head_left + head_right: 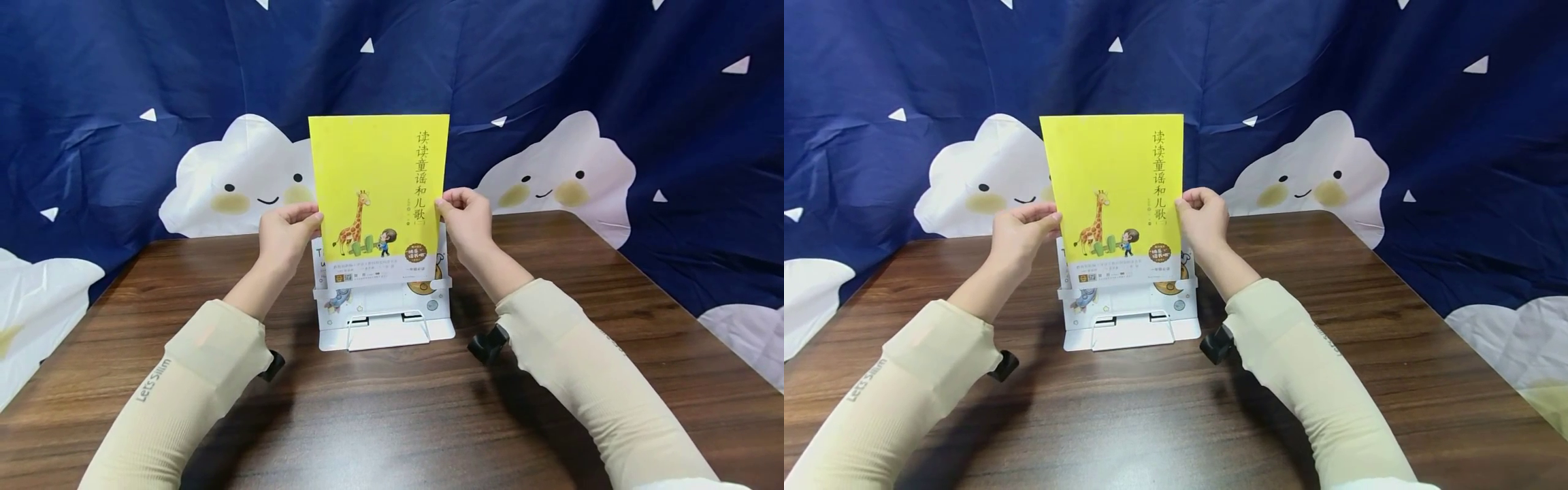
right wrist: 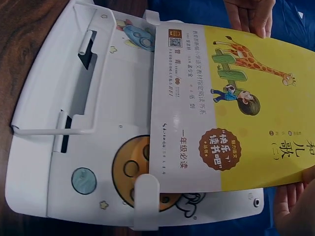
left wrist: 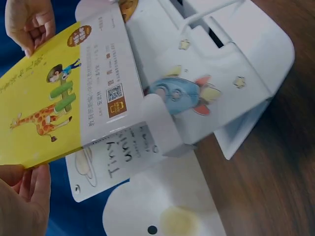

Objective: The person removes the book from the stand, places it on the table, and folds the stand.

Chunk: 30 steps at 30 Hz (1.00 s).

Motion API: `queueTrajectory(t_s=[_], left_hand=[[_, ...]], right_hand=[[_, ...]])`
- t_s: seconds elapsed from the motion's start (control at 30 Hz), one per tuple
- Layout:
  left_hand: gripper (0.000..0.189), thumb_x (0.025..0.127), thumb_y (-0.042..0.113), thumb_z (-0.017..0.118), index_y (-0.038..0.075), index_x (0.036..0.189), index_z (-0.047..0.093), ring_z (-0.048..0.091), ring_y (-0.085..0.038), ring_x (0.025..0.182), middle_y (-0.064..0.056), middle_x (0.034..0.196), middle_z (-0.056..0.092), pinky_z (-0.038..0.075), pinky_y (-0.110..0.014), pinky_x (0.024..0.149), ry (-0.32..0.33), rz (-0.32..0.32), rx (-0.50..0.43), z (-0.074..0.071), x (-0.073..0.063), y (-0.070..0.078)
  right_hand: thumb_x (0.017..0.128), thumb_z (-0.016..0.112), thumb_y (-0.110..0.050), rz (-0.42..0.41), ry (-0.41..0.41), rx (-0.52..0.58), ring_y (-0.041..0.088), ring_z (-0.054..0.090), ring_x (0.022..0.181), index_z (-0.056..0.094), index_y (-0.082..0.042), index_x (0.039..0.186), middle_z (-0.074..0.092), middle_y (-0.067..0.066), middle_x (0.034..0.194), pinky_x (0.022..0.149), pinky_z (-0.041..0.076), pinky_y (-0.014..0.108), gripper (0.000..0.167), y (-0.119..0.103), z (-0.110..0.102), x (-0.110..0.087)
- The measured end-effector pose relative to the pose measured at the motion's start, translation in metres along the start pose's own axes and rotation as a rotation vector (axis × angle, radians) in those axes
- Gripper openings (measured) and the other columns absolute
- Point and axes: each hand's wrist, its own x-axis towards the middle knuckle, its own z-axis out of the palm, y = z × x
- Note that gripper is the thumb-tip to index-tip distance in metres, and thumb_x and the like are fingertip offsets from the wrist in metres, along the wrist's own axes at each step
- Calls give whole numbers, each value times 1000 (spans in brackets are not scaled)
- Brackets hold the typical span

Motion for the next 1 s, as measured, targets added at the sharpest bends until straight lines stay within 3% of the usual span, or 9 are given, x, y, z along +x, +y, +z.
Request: queueTrajectory(t_s=[0.43,0.8,0.87,1.0], left_hand=[[20,79,-3,58,-11,97,60,58,-15,70,-13,83,59,48,-25,69,-11,73,-67,7,-1,17],[19,78,-7,57,-12,96,60,60,-19,73,-18,85,61,48,-27,69,-29,67,-176,21,-1,28],[18,78,-6,58,-11,95,61,60,-21,74,-19,86,61,48,-27,69,-40,72,-183,25,0,27],[15,76,-3,63,-5,91,64,61,-21,73,-16,85,61,49,-26,66,-84,79,-229,30,19,7]], right_hand=[[80,57,3,-68,-4,53,10,42,66,53,1,75,45,4,71,60,40,20,6,-21,-15,5],[78,58,3,-77,7,70,9,44,63,54,2,74,46,3,67,58,42,20,6,-35,-34,10],[78,58,3,-69,2,80,9,44,63,54,2,74,47,3,67,59,42,20,6,-37,-38,11],[79,58,1,-45,-4,71,9,45,63,53,1,75,47,2,68,60,43,20,6,-39,-46,10]])
